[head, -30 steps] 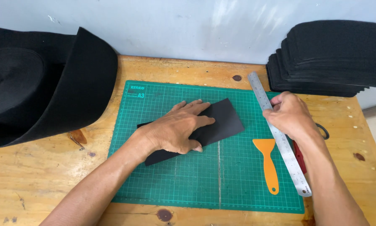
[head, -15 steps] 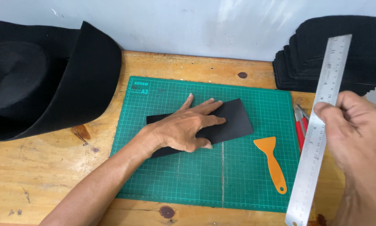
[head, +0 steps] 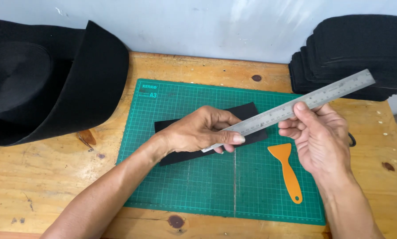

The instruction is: Measure and cut black fabric using a ruler and scissors on a cutting mat

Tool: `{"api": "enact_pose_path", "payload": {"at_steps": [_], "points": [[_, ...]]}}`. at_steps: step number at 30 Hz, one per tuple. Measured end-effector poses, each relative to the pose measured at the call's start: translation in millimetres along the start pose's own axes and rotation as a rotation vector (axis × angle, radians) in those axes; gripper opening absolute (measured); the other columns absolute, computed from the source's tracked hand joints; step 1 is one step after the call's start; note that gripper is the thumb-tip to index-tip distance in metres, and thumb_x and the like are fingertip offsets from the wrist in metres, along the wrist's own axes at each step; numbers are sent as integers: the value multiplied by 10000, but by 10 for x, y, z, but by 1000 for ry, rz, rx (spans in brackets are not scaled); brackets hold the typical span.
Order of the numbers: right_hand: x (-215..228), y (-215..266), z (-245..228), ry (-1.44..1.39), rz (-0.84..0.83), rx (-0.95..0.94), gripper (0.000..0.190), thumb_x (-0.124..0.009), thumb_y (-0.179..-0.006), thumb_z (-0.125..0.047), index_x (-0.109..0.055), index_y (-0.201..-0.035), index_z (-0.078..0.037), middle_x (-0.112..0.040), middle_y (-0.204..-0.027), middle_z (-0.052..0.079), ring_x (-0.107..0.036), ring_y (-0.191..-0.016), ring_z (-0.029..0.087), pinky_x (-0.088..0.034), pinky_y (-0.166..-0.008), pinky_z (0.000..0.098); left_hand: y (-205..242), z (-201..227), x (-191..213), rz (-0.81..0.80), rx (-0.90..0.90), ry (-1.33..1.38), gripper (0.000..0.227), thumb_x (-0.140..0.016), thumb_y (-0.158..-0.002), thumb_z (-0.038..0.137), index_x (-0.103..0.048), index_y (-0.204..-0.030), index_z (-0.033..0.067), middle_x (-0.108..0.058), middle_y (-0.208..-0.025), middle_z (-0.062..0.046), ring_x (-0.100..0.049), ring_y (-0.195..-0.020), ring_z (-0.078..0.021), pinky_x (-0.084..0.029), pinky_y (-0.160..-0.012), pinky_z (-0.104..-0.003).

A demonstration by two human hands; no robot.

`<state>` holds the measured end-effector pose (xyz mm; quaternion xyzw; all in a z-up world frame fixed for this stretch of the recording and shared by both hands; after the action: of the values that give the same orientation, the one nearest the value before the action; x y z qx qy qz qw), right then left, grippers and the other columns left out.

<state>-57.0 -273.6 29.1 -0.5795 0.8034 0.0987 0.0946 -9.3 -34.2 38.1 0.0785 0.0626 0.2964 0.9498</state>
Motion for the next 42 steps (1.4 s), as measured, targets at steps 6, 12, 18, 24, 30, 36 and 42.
{"api": "enact_pose_path", "payload": {"at_steps": [6,12,18,24,30,36,42], "points": [[-44,-29,-11,-12,52,-22,159,-719,-987,-210,-602,-976,-102,-674,-792,63,-665,-657,141,-493,-484,255,291,219,391,29,255,-339,180,-726,-926,179,-774,-1046,54,-765,-909,-58,-810,-752,-193,-602,-616,-255],[75,-95,-20,267,-103,11,181,-754,-898,-11,-693,-1058,-68,-687,-785,63,-656,-636,99,-530,-471,203,700,237,611,10,491,-578,218,-674,-962,208,-828,-1089,121,-834,-818,-46,-782,-756,-124,-525,-668,-264],[-156,-54,51,906,-261,-13,115,-719,-978,-173,-794,-943,-93,-623,-672,14,-500,-554,107,-435,-532,237,1008,-14,745,128,608,-596,131,-727,-936,218,-709,-1008,111,-811,-782,-87,-693,-659,-175,-438,-595,-324],[-137,-149,272,919,-252,-2,132,-692,-969,-47,-808,-1030,-34,-682,-927,164,-660,-842,208,-581,-634,319,1088,50,720,347,528,-512,255,-729,-878,47,-813,-1118,24,-738,-898,-224,-815,-742,-333,-647,-694,-423],[-45,-117,221,835,-241,-59,133,-700,-919,40,-787,-1017,56,-699,-820,220,-635,-655,183,-569,-531,278,963,-41,802,368,437,-529,235,-687,-904,38,-816,-1100,28,-724,-903,-207,-789,-794,-314,-641,-770,-427],[-30,-133,265,867,-252,-57,214,-720,-877,85,-795,-1069,27,-708,-875,209,-656,-739,179,-586,-574,270,984,12,740,387,457,-602,205,-698,-904,63,-850,-1041,80,-755,-845,-155,-712,-763,-268,-591,-722,-395],[-33,-133,207,1283,-318,-11,197,-738,-905,-167,-866,-1026,-255,-691,-958,-48,-634,-847,125,-464,-655,295,960,-85,724,301,506,-711,78,-760,-914,177,-834,-921,204,-733,-775,43,-576,-703,-96,-435,-628,-275]]}}
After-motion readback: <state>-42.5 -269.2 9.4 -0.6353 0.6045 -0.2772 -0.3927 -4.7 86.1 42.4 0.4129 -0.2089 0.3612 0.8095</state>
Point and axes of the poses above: each hand's wrist, its own y-axis away from the middle knuckle, its own x-axis out of the back of the hand, z = x × y, the point moved 4 cm from there along -y, towards the middle knuckle
